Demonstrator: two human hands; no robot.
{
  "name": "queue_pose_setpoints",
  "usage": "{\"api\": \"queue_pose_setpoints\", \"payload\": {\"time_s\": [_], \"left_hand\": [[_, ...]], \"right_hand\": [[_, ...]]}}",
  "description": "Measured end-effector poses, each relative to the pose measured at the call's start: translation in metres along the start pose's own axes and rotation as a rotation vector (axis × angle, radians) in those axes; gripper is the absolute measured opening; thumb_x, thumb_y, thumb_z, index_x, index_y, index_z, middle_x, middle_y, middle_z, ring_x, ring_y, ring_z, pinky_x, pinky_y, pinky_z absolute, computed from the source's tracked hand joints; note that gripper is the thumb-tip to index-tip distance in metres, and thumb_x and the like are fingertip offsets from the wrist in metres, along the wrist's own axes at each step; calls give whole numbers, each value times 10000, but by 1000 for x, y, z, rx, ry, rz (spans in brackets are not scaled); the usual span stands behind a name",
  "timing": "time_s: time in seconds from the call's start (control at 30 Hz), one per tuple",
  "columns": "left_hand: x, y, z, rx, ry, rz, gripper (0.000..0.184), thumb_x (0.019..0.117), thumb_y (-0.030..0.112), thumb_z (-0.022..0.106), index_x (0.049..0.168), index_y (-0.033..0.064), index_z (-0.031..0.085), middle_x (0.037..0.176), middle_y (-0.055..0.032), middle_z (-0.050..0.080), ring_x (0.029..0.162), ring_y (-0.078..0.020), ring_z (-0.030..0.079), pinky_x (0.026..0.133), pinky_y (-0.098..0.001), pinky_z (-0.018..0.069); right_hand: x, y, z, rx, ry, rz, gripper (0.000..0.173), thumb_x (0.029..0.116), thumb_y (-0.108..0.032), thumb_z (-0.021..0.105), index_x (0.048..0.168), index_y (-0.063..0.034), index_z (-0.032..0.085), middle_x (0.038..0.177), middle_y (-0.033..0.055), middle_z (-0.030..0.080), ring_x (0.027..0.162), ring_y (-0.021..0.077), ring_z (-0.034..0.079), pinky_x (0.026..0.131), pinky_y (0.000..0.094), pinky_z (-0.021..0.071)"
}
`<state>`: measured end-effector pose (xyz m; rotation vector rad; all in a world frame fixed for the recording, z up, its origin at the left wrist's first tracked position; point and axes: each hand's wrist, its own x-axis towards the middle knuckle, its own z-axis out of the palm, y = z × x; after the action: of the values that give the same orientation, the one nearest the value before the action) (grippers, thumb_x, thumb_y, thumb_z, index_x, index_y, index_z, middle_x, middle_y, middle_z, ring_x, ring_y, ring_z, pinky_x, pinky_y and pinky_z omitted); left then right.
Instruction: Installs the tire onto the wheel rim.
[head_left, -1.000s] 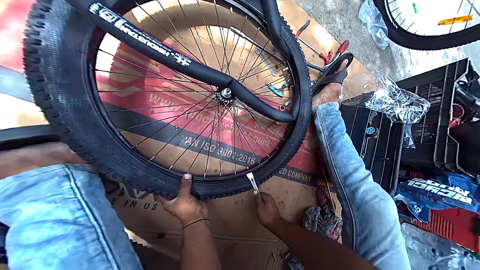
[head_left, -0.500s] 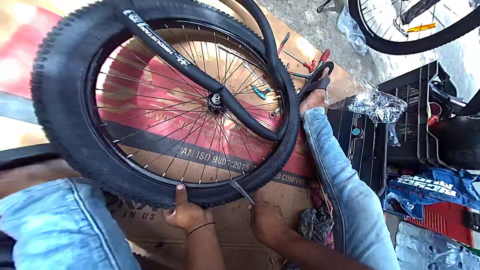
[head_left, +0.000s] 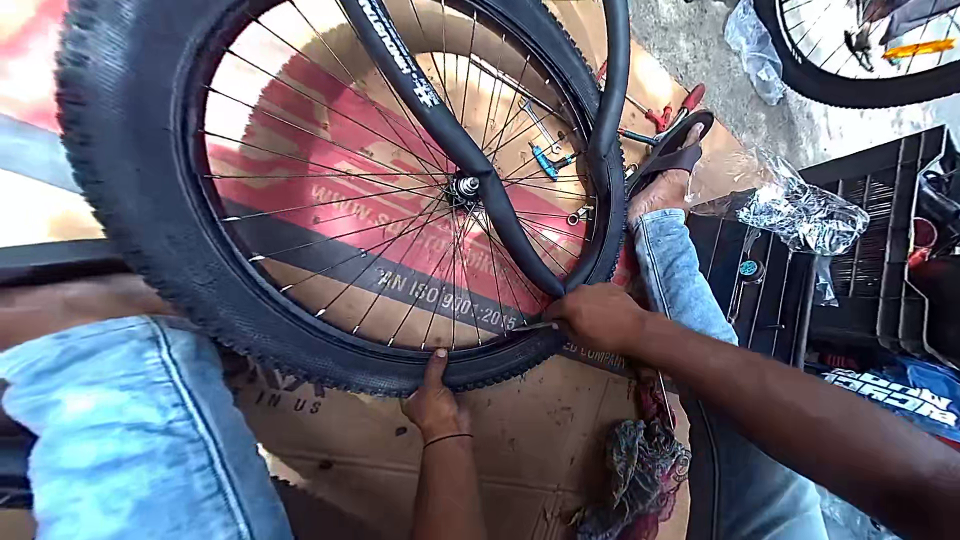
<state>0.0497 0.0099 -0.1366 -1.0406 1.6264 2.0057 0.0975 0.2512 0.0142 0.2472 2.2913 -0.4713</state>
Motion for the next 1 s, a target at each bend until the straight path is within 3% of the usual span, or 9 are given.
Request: {"api": "queue_pose_setpoints", "payload": {"time_s": [0.13,0.2,0.4,0.63,0.83,1.0], "left_hand": [[2,1,-4,-6,-29,-3,487,878,-21,749,1316,4,537,1138,-154,688,1006,-245,707,878,-455,610],[1,0,-6,-3,-33,2,494,883,-27,740,1327,7,527,1147,-153,685,1016,-242,704,888,-450,607],[5,-3,-9,21,-23,2,533,885,-6,749,1358,29,506,1180,-140,672,1049,-235,690,909,-445,596],[6,-1,-8,5,-39,6,532,886,-12,744,1357,34,502,1175,-139,671,1039,-230,691,902,-441,598],[5,0,-9,-3,-54,-20,480,915,8,717,1347,53,511,1172,-125,672,1038,-226,688,901,-445,595],[6,1,-10,-15,-58,-49,475,929,26,708,1360,67,509,1183,-127,671,1052,-228,686,909,-451,592]], "right_hand": [[54,-7,-25,-288,-222,-109,151,966,-266,648,1015,-132,700,910,112,688,863,338,689,657,575,531],[72,-11,-32,-356,-299,-147,200,982,-295,641,1018,-102,675,915,131,675,860,353,680,652,584,511],[88,-2,-52,-330,-231,-243,213,984,-339,631,956,-152,730,854,71,683,828,292,680,642,562,506],[104,-8,-50,-388,-313,-223,208,963,-326,659,935,-121,676,824,86,642,778,294,653,617,547,488],[145,-18,-45,-488,-385,-270,205,880,-297,730,849,-107,657,701,69,597,611,268,602,533,534,468],[151,-19,-38,-503,-412,-269,219,876,-333,750,847,-129,677,715,56,625,620,255,615,555,533,477]]}}
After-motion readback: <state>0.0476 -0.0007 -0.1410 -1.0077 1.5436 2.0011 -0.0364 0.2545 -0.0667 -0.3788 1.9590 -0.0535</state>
